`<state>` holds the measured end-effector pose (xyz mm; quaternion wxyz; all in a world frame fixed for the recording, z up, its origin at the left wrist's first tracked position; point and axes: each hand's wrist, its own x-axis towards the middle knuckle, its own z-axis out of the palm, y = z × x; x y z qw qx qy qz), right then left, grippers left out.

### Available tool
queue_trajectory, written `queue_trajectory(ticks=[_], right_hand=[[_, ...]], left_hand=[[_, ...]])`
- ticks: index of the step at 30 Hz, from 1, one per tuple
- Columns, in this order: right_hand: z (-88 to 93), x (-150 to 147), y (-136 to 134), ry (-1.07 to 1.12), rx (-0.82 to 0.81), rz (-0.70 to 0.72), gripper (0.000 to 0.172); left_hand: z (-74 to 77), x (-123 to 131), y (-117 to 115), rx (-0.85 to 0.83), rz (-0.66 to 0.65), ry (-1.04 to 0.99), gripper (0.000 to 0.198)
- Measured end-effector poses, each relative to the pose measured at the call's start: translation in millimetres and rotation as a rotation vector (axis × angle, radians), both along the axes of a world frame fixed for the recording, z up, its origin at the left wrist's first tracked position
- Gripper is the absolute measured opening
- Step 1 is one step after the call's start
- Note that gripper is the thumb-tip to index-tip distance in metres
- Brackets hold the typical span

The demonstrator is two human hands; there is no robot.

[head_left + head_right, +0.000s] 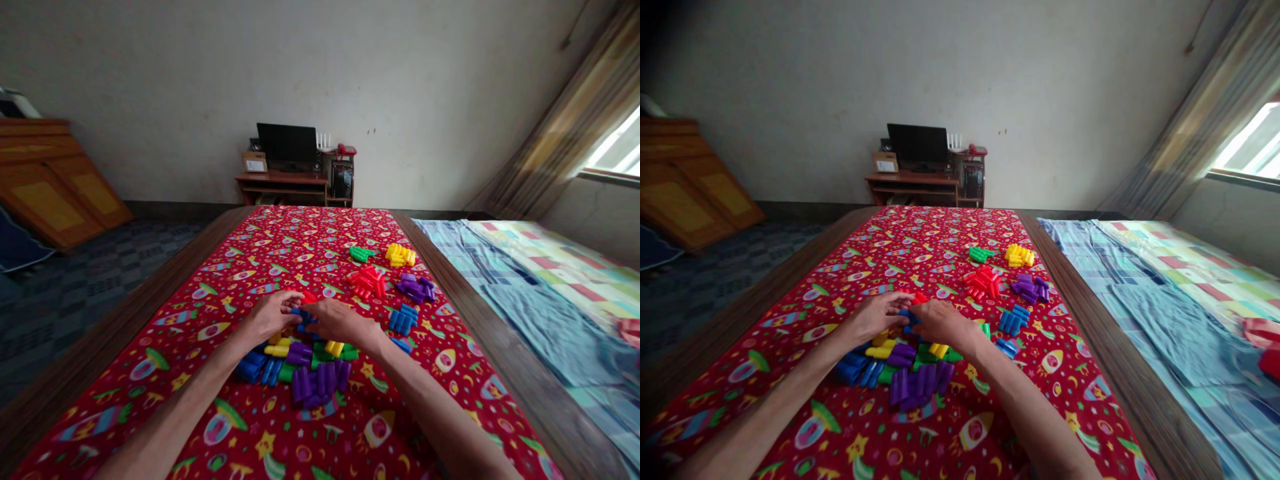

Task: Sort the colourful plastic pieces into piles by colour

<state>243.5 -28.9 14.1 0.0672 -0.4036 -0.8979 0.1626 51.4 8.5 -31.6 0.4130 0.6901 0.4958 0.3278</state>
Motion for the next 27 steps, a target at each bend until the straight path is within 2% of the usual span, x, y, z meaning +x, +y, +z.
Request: queue_trajectory(ticks=[2, 6, 9, 13, 16, 18, 20, 23, 25, 27], right_hand=[[-6.3, -2.4, 0.8, 0.028, 0.007, -0.039, 0.028], [-10.6, -0.3, 8.1, 0.128, -0.035, -0.142, 0.011], [-3.6, 11.5, 14.9, 0.184, -0.004, -0.180, 0.010], [15.1, 43.8, 23.0, 0.312, -0.009, -0.220, 0.011], [24.4, 58.1, 24.6, 0.569, -0.104, -0.170, 0.019], [23.6, 53.4, 22.4, 0.693, -0.139, -0.092, 0.024], [18.3, 40.1, 18.3, 0.673, -0.146, -0.034, 0.022], [12.8, 22.5, 13.3, 0.562, -0.170, -0.037, 0.019], [16.4, 24.0, 13.5, 0.552, -0.178, -0.058, 0.019], [25.6, 39.1, 15.8, 0.560, -0.169, -0.096, 0.021]], left_hand=[[0.3, -0.9, 3.5, -0.035, 0.033, -0.054, 0.043], [5.9, -5.4, 5.8, -0.058, 0.027, -0.088, 0.035], [11.9, -12.8, 5.7, -0.021, -0.031, -0.023, 0.030], [19.3, -13.5, 1.8, -0.001, 0.012, -0.047, 0.037], [23.0, -0.6, -7.1, -0.034, 0.065, -0.146, 0.045], [23.7, 10.1, -13.9, -0.065, 0.083, -0.209, 0.052], [24.0, 18.5, -19.6, -0.087, 0.071, -0.272, 0.059], [26.6, 23.6, -25.7, -0.047, 0.035, -0.329, 0.058], [30.3, 23.2, -28.6, -0.011, 0.012, -0.338, 0.055], [34.1, 21.1, -29.9, 0.010, -0.023, -0.320, 0.051]])
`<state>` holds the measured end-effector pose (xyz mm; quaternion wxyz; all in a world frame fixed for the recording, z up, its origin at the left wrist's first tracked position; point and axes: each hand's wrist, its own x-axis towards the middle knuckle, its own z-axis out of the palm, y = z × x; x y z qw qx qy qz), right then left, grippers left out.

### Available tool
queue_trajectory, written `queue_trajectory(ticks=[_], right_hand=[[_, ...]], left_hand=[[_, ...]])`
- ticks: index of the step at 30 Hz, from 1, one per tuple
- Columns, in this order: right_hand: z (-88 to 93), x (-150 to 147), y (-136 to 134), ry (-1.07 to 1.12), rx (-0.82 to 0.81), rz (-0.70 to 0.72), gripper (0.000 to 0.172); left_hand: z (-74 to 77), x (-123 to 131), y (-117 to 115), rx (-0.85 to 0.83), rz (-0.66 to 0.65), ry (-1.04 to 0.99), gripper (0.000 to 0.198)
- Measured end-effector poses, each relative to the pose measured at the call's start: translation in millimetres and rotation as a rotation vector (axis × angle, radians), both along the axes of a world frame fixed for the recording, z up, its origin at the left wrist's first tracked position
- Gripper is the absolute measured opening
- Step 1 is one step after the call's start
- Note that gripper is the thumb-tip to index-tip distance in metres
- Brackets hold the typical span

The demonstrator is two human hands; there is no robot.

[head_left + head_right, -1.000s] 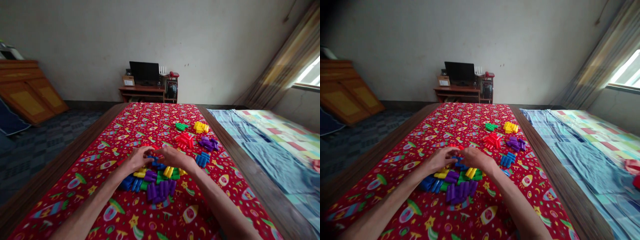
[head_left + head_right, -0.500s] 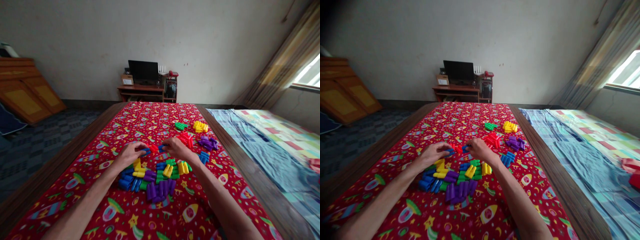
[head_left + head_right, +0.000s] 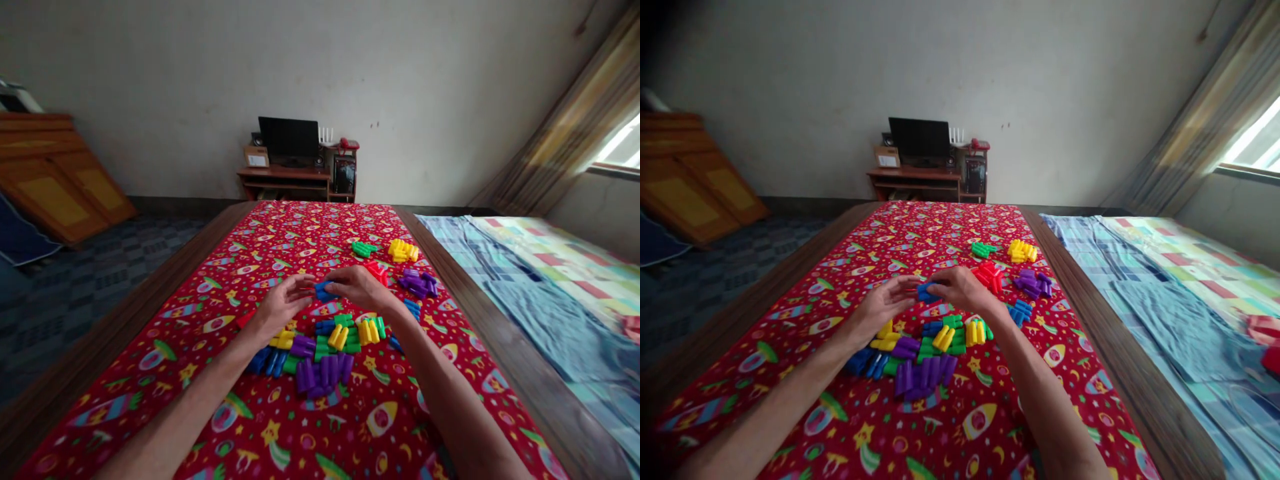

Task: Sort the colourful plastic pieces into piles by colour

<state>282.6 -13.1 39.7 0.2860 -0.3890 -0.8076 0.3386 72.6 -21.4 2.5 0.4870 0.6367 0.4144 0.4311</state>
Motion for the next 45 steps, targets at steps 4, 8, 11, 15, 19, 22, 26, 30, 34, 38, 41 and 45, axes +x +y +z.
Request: queue_trajectory(ticks=[4, 8, 11, 15, 19, 22, 26, 30, 34, 38, 41, 45], right_hand=[[17.7, 54.1, -0.6, -0.158, -0.027, -0.064, 0.021], [13.1, 97.7, -17.4, -0.461, -0.089, -0.006, 0.015], [3.9, 110.2, -32.8, -0.535, -0.127, -0.043, 0.012], [7.1, 104.4, -41.3, -0.566, 0.044, -0.320, 0.017], [9.2, 73.1, -36.8, -0.517, 0.137, -0.351, 0.020], [-7.9, 39.2, -30.9, -0.538, 0.113, -0.138, 0.019], [-36.0, 5.5, -22.0, -0.690, 0.166, -0.024, 0.019], [-41.8, -6.1, -14.3, -0.626, 0.132, 0.010, 0.017], [-35.8, -9.6, -12.9, -0.547, 0.084, 0.057, 0.020], [-32.7, -8.2, -11.3, -0.493, 0.057, 0.034, 0.021], [-33.5, -0.8, -5.9, -0.464, 0.002, -0.024, 0.026], [-36.6, 12.1, 1.1, -0.335, 0.006, -0.113, 0.034]], left_hand=[[0.6, -3.6, 2.0, 0.097, -0.109, 0.206, 0.034], [-9.5, 1.3, -1.0, 0.232, -0.240, 0.460, 0.030], [-19.3, 9.3, -10.3, 0.299, -0.310, 0.644, 0.038], [-30.3, 14.3, -18.0, 0.294, -0.273, 0.799, 0.047], [-33.1, 10.0, -12.0, 0.257, -0.211, 0.815, 0.048], [-29.4, 6.0, -3.5, 0.257, -0.176, 0.809, 0.041], [-24.7, 2.0, 2.1, 0.251, -0.126, 0.842, 0.046], [-25.2, 0.5, -7.7, 0.298, -0.225, 0.873, 0.044], [-27.6, 6.4, -24.4, 0.315, -0.271, 0.997, 0.058], [-26.1, 13.2, -30.2, 0.302, -0.249, 1.053, 0.051], [-22.7, 13.3, -28.0, 0.316, -0.217, 1.022, 0.036], [-22.9, 9.5, -23.1, 0.340, -0.175, 1.006, 0.029]])
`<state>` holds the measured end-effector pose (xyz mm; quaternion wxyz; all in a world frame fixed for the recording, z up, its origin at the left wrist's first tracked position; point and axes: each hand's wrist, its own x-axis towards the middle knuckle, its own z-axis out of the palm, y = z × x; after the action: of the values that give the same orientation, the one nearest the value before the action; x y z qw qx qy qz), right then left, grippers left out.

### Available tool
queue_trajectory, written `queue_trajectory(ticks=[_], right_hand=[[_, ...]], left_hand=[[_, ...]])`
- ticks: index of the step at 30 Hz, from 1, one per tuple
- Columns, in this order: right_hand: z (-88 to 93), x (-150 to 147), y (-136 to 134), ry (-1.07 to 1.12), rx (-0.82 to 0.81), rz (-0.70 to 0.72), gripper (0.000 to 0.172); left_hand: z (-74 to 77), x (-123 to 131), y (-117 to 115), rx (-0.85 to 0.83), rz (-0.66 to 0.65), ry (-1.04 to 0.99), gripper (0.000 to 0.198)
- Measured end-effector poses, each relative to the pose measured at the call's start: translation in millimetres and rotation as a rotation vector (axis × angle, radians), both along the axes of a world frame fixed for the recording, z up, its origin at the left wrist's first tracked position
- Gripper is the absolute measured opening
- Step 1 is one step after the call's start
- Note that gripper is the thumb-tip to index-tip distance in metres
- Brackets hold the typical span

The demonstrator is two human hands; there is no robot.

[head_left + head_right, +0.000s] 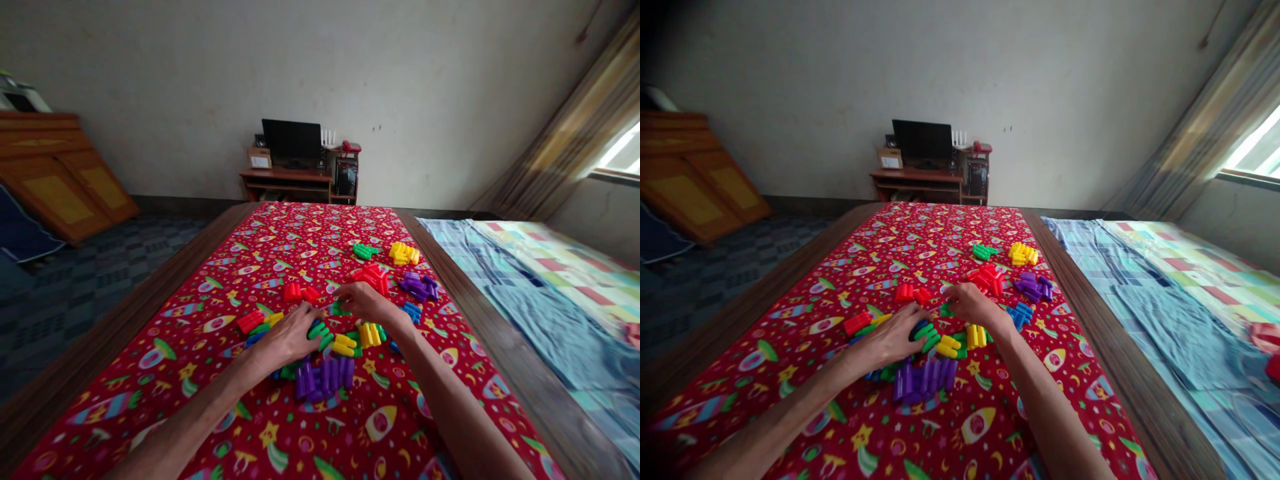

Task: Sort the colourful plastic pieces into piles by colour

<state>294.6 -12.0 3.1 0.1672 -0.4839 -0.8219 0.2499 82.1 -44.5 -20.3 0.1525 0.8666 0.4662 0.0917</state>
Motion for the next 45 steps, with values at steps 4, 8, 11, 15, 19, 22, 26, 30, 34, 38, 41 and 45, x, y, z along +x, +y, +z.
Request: queue_trajectory(ticks=[4, 8, 11, 15, 19, 22, 26, 30, 34, 38, 41, 45], right_hand=[[1.2, 5.3, 0.7, 0.027, 0.018, 0.019, 0.036], [6.7, -1.9, -3.7, 0.044, -0.076, 0.162, 0.027], [6.6, -14.9, -10.3, 0.050, -0.092, 0.244, 0.024], [0.9, -31.2, -19.3, -0.001, -0.043, 0.305, 0.028], [-3.8, -36.3, -21.7, 0.005, -0.045, 0.307, 0.029], [-5.0, -38.1, -23.0, -0.018, -0.031, 0.227, 0.034], [-3.5, -41.4, -27.9, -0.026, -0.077, 0.219, 0.042], [2.1, -30.9, -21.7, 0.060, -0.041, 0.201, 0.035], [13.4, 6.8, 22.2, 0.176, 0.109, -0.074, 0.036], [24.2, 52.2, 92.1, 0.118, 0.278, -0.438, 0.034], [23.8, 71.7, 131.4, 0.029, 0.359, -0.590, 0.034], [11.5, 77.6, 152.5, 0.024, 0.286, -0.577, 0.029]], left_hand=[[-9.0, -6.7, 7.1, 0.084, 0.021, -0.010, 0.027], [-16.2, -13.3, 17.9, 0.011, 0.069, -0.067, 0.031], [-14.5, -16.6, 26.5, -0.024, 0.139, -0.055, 0.025], [-6.0, -23.6, 34.8, -0.041, 0.108, -0.047, 0.025], [2.3, -31.2, 39.8, -0.041, 0.065, -0.064, 0.028], [2.5, -36.5, 44.9, -0.045, 0.076, -0.082, 0.028], [-2.9, -44.6, 52.7, -0.047, 0.105, -0.100, 0.030], [-4.4, -48.1, 55.8, -0.076, 0.143, -0.122, 0.027], [-5.5, -48.8, 56.8, -0.114, 0.148, -0.188, 0.026], [-13.0, -52.6, 58.9, -0.109, 0.109, -0.183, 0.026], [-19.2, -55.9, 59.9, -0.092, 0.098, -0.168, 0.026], [-20.7, -56.9, 59.2, -0.120, 0.094, -0.158, 0.028]])
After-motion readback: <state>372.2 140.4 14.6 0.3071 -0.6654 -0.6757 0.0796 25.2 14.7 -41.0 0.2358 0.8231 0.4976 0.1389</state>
